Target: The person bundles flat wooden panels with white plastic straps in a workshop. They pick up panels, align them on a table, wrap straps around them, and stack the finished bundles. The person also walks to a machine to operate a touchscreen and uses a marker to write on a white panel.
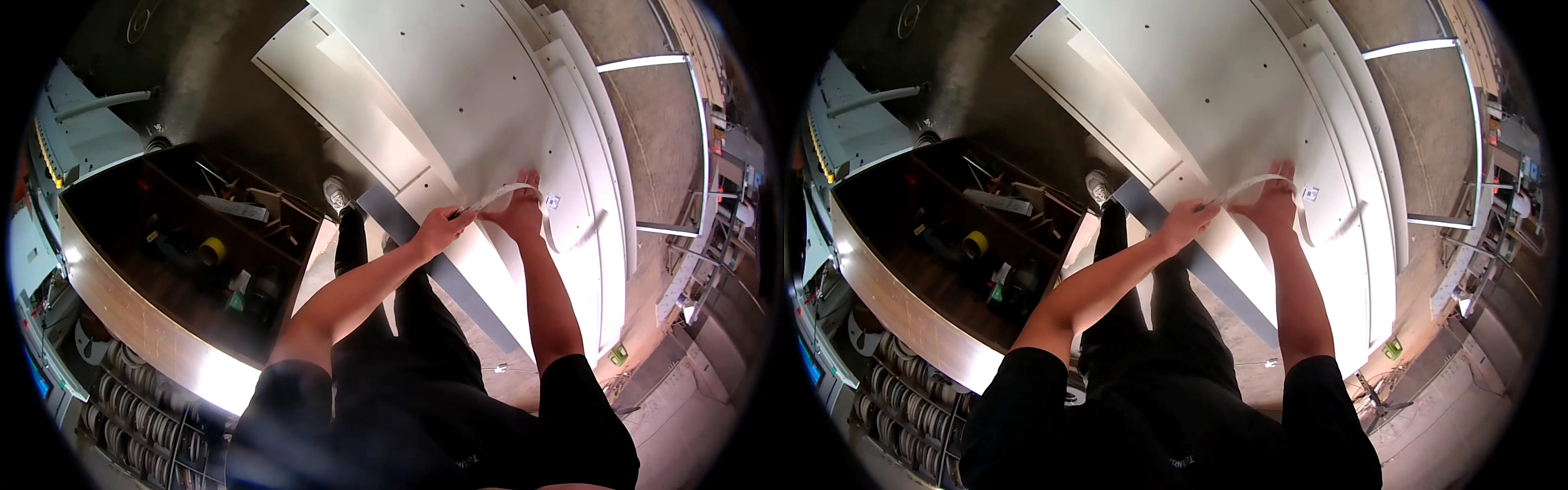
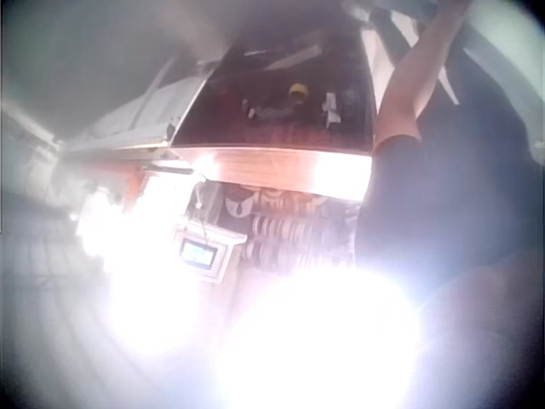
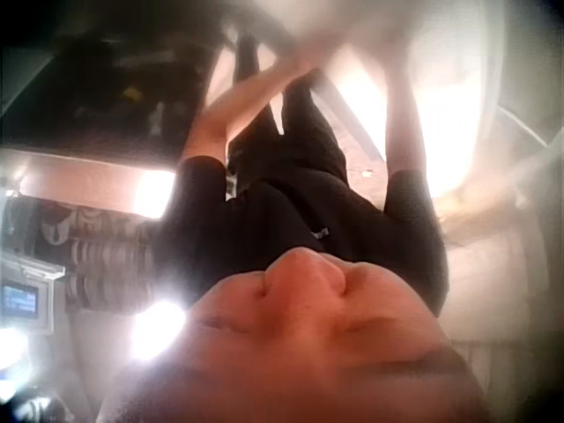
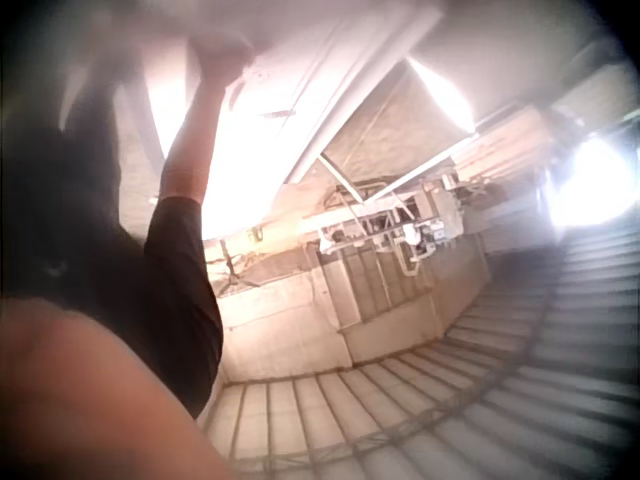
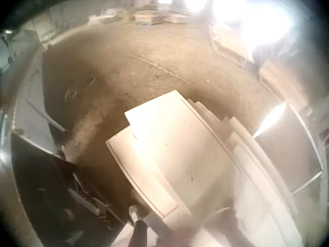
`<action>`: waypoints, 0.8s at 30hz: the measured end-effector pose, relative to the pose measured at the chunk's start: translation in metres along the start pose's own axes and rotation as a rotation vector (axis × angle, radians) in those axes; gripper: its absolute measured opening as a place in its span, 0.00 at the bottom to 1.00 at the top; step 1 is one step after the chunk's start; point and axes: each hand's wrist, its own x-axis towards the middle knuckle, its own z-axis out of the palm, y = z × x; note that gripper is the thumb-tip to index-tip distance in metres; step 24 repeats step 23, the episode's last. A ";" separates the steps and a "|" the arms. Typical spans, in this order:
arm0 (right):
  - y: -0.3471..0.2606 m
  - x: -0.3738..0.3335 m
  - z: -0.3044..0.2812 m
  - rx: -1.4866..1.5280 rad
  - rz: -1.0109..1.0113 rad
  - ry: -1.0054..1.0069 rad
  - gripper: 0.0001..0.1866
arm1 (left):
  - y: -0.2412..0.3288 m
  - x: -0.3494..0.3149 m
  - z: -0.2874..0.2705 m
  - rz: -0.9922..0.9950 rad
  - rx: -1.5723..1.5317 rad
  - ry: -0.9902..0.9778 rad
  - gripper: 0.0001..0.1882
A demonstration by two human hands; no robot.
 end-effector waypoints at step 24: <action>-0.056 0.026 -0.075 -0.099 0.268 -0.414 0.82 | 0.411 -0.287 -0.371 0.752 -0.129 1.042 0.26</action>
